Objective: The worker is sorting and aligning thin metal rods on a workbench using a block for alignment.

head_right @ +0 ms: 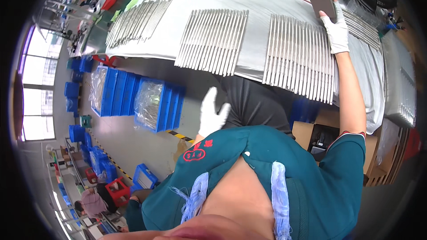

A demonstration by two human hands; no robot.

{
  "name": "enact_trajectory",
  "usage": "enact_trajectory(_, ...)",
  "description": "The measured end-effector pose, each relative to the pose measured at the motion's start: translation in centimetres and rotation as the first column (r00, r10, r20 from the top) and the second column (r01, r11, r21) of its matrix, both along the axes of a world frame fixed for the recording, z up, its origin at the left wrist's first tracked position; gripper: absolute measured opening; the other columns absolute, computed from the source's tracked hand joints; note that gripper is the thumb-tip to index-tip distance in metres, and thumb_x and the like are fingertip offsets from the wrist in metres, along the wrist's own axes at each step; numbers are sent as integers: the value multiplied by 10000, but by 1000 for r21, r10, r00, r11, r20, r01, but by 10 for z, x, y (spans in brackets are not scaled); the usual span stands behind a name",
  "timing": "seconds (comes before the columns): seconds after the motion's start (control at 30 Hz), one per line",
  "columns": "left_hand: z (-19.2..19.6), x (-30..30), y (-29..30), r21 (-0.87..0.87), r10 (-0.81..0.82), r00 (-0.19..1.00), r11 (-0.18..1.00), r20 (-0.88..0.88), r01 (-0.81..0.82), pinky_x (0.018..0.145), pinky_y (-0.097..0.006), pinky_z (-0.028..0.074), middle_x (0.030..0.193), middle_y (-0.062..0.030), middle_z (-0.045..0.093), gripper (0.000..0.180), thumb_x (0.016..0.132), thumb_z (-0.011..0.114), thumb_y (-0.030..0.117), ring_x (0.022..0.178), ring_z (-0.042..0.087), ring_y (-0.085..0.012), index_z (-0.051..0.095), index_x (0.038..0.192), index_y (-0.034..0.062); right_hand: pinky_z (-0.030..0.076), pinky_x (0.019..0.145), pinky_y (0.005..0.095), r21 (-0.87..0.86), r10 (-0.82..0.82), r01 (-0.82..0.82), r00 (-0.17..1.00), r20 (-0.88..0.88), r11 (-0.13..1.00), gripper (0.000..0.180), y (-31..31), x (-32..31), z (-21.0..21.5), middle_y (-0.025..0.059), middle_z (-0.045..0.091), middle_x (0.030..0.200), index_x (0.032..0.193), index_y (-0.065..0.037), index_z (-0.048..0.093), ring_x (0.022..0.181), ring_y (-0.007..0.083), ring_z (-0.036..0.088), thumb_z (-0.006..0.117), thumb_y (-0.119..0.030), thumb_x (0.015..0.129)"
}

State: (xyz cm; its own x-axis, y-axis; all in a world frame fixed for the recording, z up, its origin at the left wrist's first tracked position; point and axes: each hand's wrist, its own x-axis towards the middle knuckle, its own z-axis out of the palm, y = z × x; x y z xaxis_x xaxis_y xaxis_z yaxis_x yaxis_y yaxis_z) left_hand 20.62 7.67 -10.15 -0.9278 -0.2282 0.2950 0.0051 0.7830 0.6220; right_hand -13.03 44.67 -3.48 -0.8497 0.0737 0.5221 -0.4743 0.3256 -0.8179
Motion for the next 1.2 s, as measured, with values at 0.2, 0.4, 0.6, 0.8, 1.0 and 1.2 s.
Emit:
enact_trajectory(0.2, -30, 5, 10, 177, -164, 908, 979, 386, 101, 1164, -485, 387, 1509, -316, 429, 922, 872, 716, 433, 1375, 459, -460, 321, 1551, -49, 415, 1113, 305, -155, 37, -34, 999, 15, 987, 741, 1, -8, 0, 123, 556, 1500, 1613, -163, 375, 1344, 196, 538, 733, -183, 965)
enact_trajectory(0.4, -26, 5, 7, 41, 31, 868, 997, 495, -59, 1007, -486, 502, 1361, -236, 605, 605, 951, 617, 510, 1238, 584, -425, 569, 1410, 118, 415, 1112, 299, -171, 10, -29, 994, -110, 985, 751, 2, -13, -3, 122, 572, 1483, 1613, -142, 368, 1328, 193, 555, 743, -151, 962)
enact_trajectory(0.6, -39, -7, 2, 41, -72, 925, 997, 372, 61, 987, -477, 521, 1234, -163, 705, 471, 1063, 437, 457, 1099, 670, -395, 643, 1345, 141, 445, 1079, 306, -146, -10, -2, 997, -78, 989, 764, 12, -26, -13, 137, 607, 1447, 1617, -184, 368, 1289, 197, 590, 750, -172, 956)
enact_trajectory(0.8, -15, 22, 22, -7, -254, 887, 961, 386, 278, 905, -432, 552, 1203, -121, 725, 378, 1069, 477, 371, 1010, 707, -341, 609, 1395, 231, 498, 992, 329, 39, -94, 102, 980, -174, 994, 759, 17, -33, -20, 137, 667, 1386, 1617, -296, 361, 1223, 249, 665, 736, -299, 958)
enact_trajectory(1.0, 0, 59, 12, -65, -206, 865, 963, 457, 263, 851, -450, 565, 1109, -117, 747, 353, 1056, 502, 396, 956, 714, -345, 613, 1374, 290, 503, 989, 332, 55, -80, 90, 984, -159, 994, 771, 14, -29, -16, 152, 675, 1367, 1623, -306, 346, 1196, 249, 674, 738, -292, 960)
enact_trajectory(1.2, -19, 84, -7, 126, -82, 875, 992, 477, 25, 1047, -423, 493, 1297, -85, 697, 448, 1049, 445, 486, 1177, 656, -336, 620, 1392, 258, 490, 1013, 320, -83, -56, 47, 993, -103, 995, 772, 12, -28, -14, 164, 653, 1396, 1625, -307, 342, 1218, 231, 653, 739, -257, 964)
